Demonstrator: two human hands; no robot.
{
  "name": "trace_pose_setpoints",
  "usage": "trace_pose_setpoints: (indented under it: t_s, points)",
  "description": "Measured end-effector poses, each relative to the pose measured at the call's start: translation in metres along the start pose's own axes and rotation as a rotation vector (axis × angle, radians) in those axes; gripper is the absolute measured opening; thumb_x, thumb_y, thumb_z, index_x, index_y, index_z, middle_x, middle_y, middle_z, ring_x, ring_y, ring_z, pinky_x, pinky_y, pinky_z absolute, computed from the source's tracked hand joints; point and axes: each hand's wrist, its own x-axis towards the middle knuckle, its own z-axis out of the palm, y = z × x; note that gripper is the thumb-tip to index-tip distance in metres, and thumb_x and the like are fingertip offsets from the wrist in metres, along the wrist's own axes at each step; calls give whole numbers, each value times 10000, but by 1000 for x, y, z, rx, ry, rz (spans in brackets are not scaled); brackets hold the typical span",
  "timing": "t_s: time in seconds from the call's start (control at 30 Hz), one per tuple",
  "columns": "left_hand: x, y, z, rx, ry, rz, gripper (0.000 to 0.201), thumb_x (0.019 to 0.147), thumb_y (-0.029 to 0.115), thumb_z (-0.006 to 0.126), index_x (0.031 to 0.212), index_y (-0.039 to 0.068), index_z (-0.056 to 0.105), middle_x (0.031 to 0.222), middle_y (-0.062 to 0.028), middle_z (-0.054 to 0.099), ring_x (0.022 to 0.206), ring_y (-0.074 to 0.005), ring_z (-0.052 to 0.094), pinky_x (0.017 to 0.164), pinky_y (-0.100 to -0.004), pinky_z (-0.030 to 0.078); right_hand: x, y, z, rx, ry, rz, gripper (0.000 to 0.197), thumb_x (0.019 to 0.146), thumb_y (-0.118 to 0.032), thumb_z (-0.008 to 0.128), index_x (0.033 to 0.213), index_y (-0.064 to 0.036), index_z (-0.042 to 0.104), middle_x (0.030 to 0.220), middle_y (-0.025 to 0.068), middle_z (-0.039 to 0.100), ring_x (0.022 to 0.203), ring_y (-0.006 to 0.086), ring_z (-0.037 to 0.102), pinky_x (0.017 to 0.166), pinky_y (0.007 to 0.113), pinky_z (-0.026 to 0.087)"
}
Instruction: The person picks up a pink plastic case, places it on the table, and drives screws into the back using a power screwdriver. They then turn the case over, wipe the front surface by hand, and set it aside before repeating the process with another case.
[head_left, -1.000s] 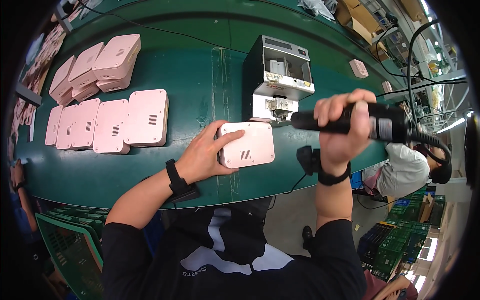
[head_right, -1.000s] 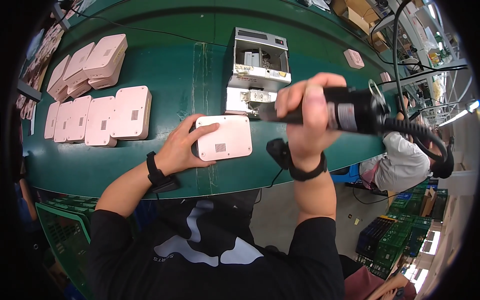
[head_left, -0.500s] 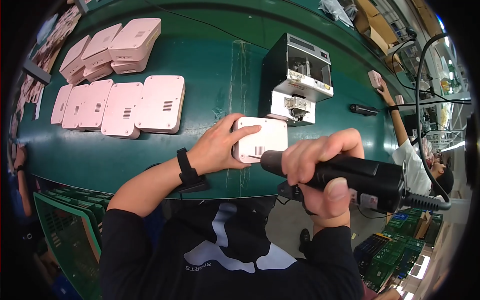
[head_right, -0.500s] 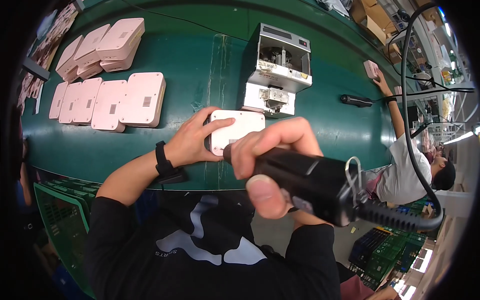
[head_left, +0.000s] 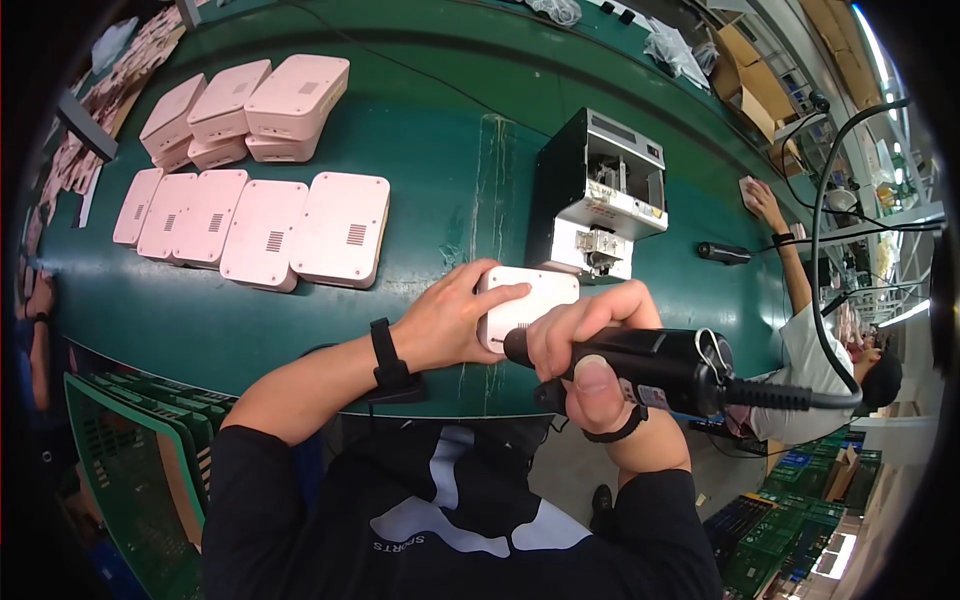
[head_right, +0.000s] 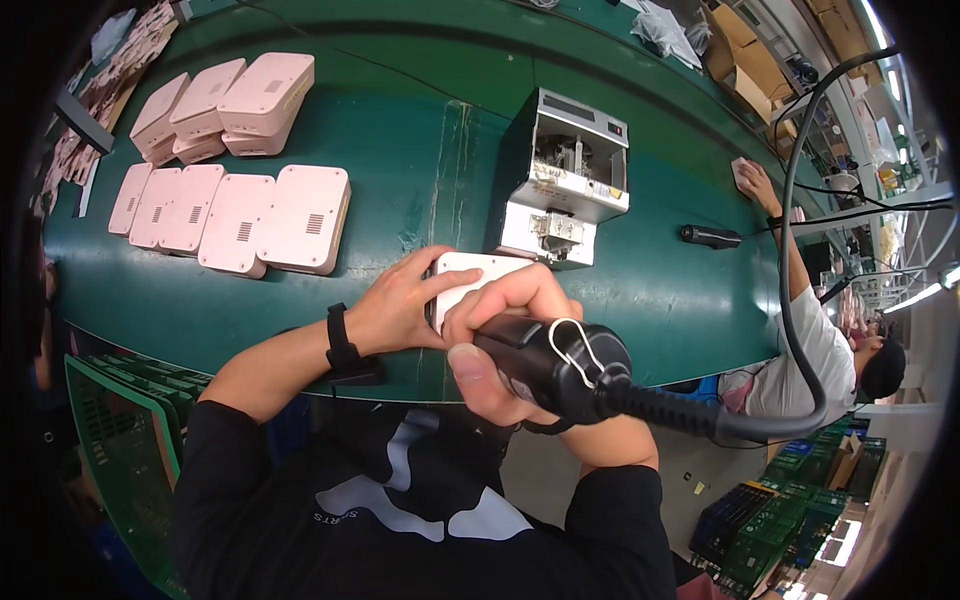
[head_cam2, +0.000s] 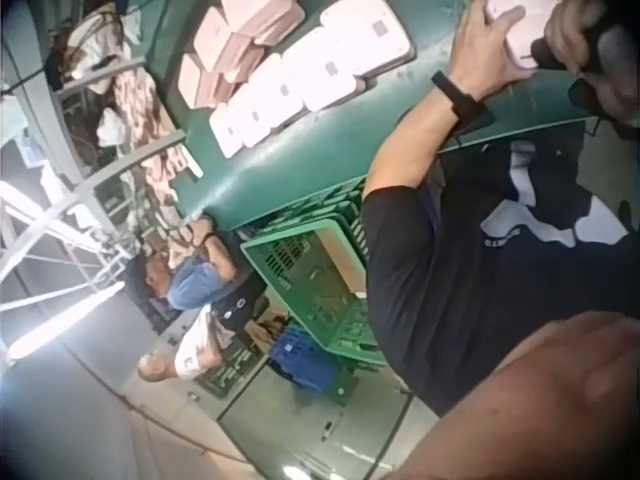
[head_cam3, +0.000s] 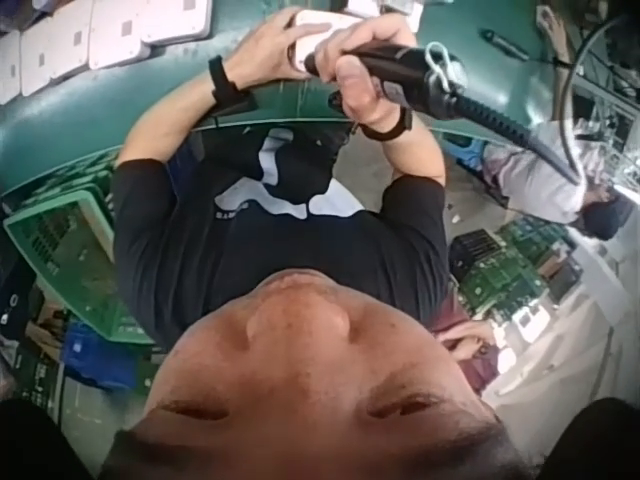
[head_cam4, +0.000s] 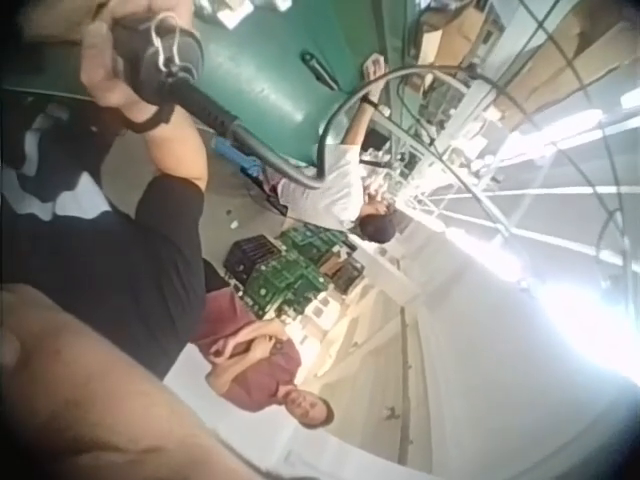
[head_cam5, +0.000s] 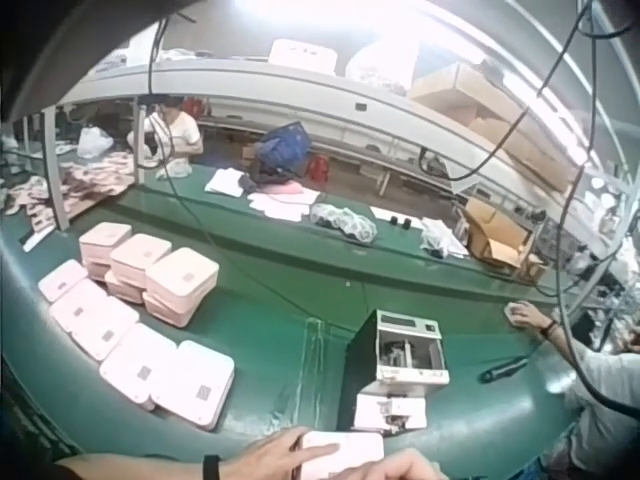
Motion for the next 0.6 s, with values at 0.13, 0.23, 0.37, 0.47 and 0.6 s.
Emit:
trace_pose_setpoints:
  t_s: [0.13, 0.23, 0.37, 0.47, 0.6]
  points:
    - [-1, 0, 2, -9, 20, 8, 843, 561, 219, 879, 1340, 207, 558, 1264, -198, 492, 1119, -398, 554, 955, -449, 503, -4, 2, 0, -31, -26, -15, 463, 867, -371, 722, 1011, -97, 378, 706, 63, 532, 640, 175, 534, 634, 334, 465]
    - [-1, 10, -5, -23, 0, -25, 834, 576, 229, 881, 1342, 185, 555, 1265, -200, 501, 1104, -396, 569, 951, -445, 508, -2, -2, 0, -96, -24, -31, 438, 874, -355, 717, 1005, -95, 390, 691, 64, 545, 600, 187, 543, 619, 349, 474]
    - [-20, 24, -25, -244, -80, -199, 767, 676, 290, 853, 1351, 108, 538, 1309, -198, 514, 1107, -362, 601, 952, -424, 518, -4, -40, -12, 256, 88, -293, 391, 906, -385, 646, 981, -81, 411, 659, 51, 550, 507, 164, 524, 535, 321, 462]
    - [-40, 32, -36, -635, -123, -383, 686, 812, 356, 785, 1360, 45, 515, 1327, -195, 534, 1121, -325, 618, 954, -407, 524, -12, -57, -39, 305, 289, -505, 373, 946, -417, 542, 988, -67, 421, 622, 24, 494, 460, 129, 472, 471, 278, 421]
    - [-52, 35, -45, -1639, 69, -957, 591, 985, 403, 575, 1380, -19, 457, 1312, -184, 571, 1171, -277, 608, 976, -397, 519, -24, -44, -70, 195, 390, -454, 345, 968, -395, 506, 1012, -62, 427, 626, 17, 462, 453, 129, 443, 478, 285, 419]
